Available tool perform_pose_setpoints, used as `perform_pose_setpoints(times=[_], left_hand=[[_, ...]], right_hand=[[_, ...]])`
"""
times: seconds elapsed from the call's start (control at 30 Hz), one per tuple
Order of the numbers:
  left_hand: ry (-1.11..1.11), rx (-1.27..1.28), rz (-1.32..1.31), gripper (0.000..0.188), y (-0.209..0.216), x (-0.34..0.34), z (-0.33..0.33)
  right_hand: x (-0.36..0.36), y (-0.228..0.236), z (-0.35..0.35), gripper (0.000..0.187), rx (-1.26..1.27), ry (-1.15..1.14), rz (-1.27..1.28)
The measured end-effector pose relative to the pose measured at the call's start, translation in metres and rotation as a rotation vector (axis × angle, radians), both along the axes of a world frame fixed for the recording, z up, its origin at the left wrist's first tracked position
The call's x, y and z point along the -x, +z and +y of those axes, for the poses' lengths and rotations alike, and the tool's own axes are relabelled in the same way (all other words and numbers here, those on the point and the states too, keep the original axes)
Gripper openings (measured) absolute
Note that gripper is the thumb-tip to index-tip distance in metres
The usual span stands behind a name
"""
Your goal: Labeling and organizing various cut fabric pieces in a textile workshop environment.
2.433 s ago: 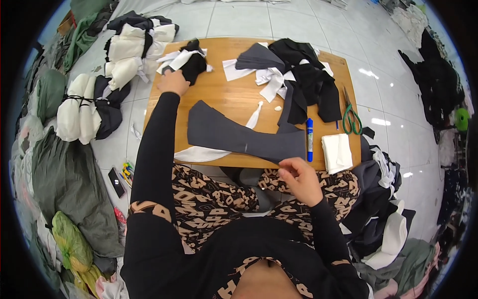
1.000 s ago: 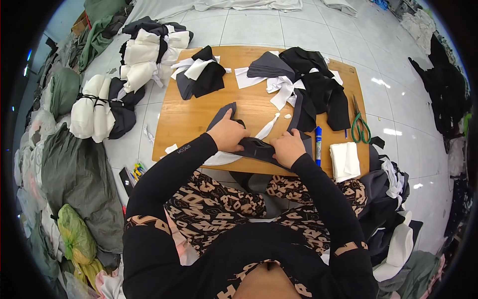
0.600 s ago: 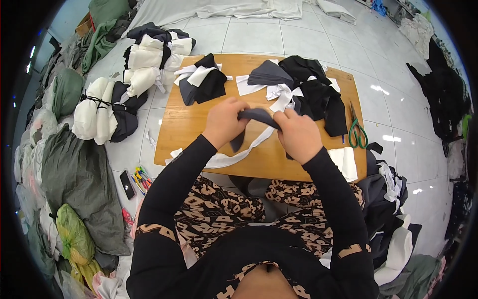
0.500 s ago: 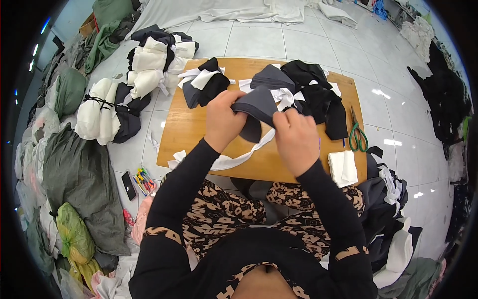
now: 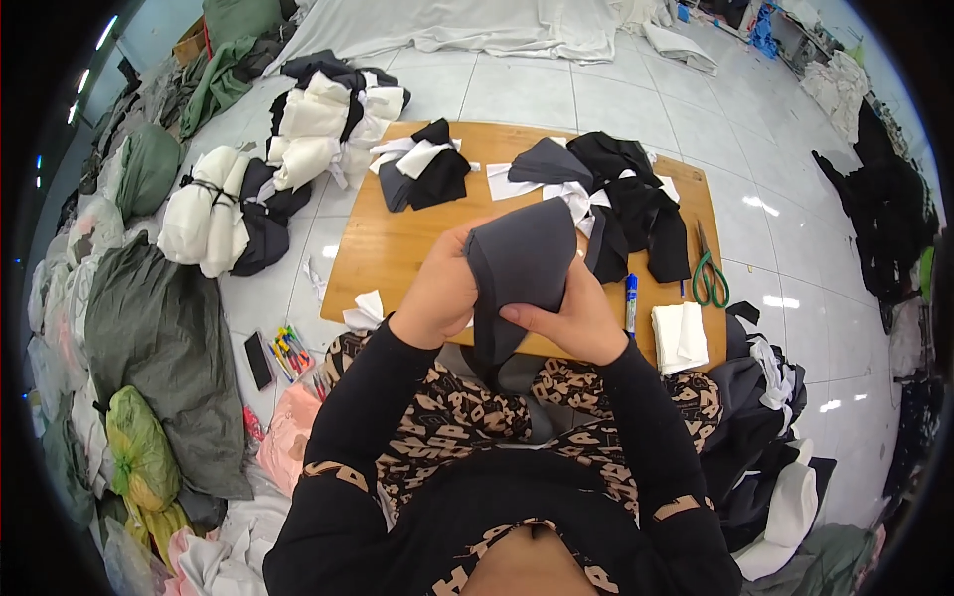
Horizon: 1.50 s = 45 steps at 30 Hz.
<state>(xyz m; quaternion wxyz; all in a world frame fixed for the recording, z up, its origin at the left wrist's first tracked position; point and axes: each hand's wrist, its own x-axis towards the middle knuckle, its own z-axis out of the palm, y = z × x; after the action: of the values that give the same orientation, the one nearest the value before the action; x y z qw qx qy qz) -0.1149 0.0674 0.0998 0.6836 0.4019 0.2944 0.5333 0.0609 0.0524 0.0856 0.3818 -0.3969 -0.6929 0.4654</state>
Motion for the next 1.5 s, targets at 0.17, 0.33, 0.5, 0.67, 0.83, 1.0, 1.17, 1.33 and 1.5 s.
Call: perform_pose_setpoints(times=[0.17, 0.33, 0.5, 0.67, 0.83, 1.0, 1.17, 1.33, 1.5], left_hand=[[-0.014, 0.232, -0.180, 0.027, -0.018, 0.021, -0.006], [0.175, 0.596, 0.017, 0.028, -0.083, 0.045, -0.013], [0.261, 0.467, 0.239, 0.024, -0.140, 0.055, 0.020], [0.456, -0.199, 1.583, 0.038, -0.196, 0.095, 0.049], [0.482, 0.398, 1.210, 0.041, -0.159, 0.125, -0.037], [0.480, 0.403, 1.820, 0.060, -0.164, 0.085, -0.025], [0.648, 0.301, 1.677, 0.041, -0.204, 0.074, 0.001], [0.764, 0.652, -0.261, 0.020, -0.208, 0.072, -0.001], [0.626, 0.687, -0.136, 0.017, -0.186, 0.062, -0.015]], right_hand=[[0.005, -0.032, -0.012, 0.064, 0.298, 0.275, 0.328], [0.017, -0.090, -0.044, 0.051, 0.767, 0.160, 0.445], [0.025, -0.132, -0.020, 0.059, 0.714, -0.026, 0.280], [0.033, -0.178, 0.006, 0.092, 0.152, -0.211, -0.458], [0.012, -0.171, 0.022, 0.065, 0.130, -0.443, -0.595], [0.007, -0.205, 0.079, 0.037, -0.050, -0.596, -0.957], [0.003, -0.221, 0.086, 0.013, 0.419, -0.436, 0.166], [0.000, -0.202, 0.064, 0.013, 0.753, -0.227, 0.857], [0.021, -0.170, 0.056, 0.028, 0.541, -0.144, 0.386]])
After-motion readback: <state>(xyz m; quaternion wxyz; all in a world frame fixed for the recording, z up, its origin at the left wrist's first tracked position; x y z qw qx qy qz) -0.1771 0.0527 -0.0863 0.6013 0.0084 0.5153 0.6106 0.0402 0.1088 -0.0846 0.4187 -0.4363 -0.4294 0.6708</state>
